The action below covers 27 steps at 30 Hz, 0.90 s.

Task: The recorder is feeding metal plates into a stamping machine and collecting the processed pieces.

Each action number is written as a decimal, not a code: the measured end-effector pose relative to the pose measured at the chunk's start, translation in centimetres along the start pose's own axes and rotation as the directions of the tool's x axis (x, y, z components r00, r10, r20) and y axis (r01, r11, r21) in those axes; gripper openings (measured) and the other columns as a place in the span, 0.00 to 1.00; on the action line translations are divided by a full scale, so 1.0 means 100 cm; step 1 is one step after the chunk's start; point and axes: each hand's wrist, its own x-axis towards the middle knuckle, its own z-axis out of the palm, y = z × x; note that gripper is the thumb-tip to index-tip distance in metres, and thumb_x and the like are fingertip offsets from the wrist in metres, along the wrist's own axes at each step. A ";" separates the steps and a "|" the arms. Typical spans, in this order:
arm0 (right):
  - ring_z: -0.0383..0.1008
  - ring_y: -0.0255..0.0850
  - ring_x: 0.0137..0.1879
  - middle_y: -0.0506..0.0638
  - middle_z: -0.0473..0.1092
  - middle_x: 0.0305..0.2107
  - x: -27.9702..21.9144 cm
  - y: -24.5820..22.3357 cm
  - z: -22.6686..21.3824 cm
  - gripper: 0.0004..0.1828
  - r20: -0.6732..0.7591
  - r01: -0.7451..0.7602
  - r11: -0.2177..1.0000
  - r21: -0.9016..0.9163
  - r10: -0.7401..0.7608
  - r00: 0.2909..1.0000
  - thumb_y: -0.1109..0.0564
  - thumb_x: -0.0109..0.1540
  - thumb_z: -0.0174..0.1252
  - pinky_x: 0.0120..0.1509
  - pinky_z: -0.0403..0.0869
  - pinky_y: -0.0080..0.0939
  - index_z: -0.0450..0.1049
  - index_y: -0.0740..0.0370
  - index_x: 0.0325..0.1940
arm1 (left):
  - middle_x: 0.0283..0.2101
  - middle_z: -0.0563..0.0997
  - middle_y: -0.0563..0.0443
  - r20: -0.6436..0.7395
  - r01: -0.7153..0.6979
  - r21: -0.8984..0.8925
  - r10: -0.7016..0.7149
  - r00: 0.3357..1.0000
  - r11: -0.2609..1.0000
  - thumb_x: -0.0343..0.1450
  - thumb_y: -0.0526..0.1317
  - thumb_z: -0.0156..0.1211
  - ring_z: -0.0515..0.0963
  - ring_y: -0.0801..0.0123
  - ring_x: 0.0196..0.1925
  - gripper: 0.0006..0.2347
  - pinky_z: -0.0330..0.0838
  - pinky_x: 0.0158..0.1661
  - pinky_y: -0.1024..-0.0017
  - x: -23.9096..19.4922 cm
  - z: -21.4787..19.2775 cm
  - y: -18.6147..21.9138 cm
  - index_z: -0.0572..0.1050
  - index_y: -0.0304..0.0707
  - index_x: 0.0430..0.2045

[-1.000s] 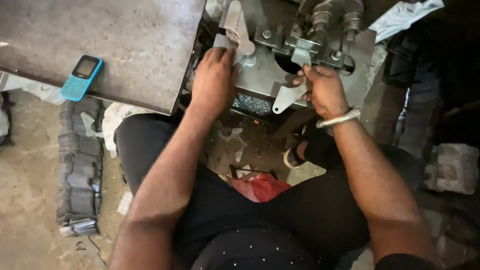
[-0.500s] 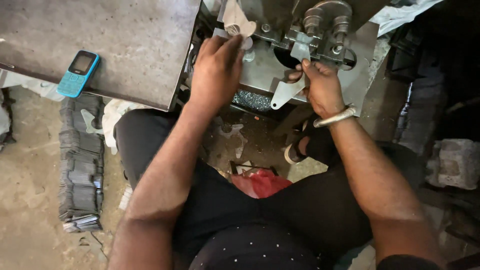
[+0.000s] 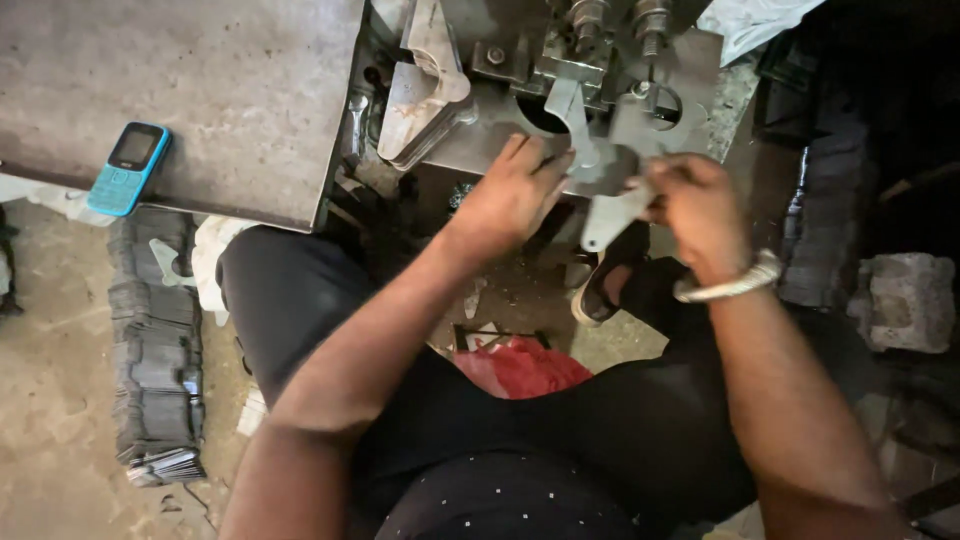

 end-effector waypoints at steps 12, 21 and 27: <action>0.80 0.43 0.35 0.56 0.79 0.34 0.121 0.034 -0.051 0.09 -0.248 0.352 0.863 -0.362 -0.453 0.856 0.57 0.65 0.70 0.39 0.78 0.43 0.83 0.64 0.45 | 0.49 0.77 0.41 -0.074 -0.017 0.168 0.030 0.997 0.986 0.74 0.38 0.62 0.71 0.50 0.52 0.14 0.69 0.57 0.60 0.004 0.011 0.009 0.77 0.27 0.51; 0.69 0.61 0.59 0.64 0.66 0.53 0.081 0.023 -0.026 0.14 -0.257 0.374 0.546 -0.750 -0.761 0.596 0.58 0.60 0.73 0.57 0.76 0.56 0.81 0.57 0.49 | 0.51 0.76 0.42 -0.095 -0.026 0.096 0.036 0.995 0.995 0.74 0.38 0.61 0.73 0.50 0.52 0.14 0.70 0.57 0.59 0.001 0.012 0.006 0.76 0.27 0.52; 0.65 0.58 0.73 0.57 0.64 0.65 0.000 0.001 0.031 0.29 0.218 0.654 0.384 -0.652 -0.731 0.647 0.66 0.59 0.65 0.75 0.69 0.53 0.75 0.56 0.65 | 0.49 0.76 0.40 -0.120 0.027 0.007 -0.026 0.992 1.000 0.73 0.38 0.62 0.74 0.48 0.53 0.14 0.71 0.56 0.58 0.001 0.015 0.002 0.77 0.31 0.51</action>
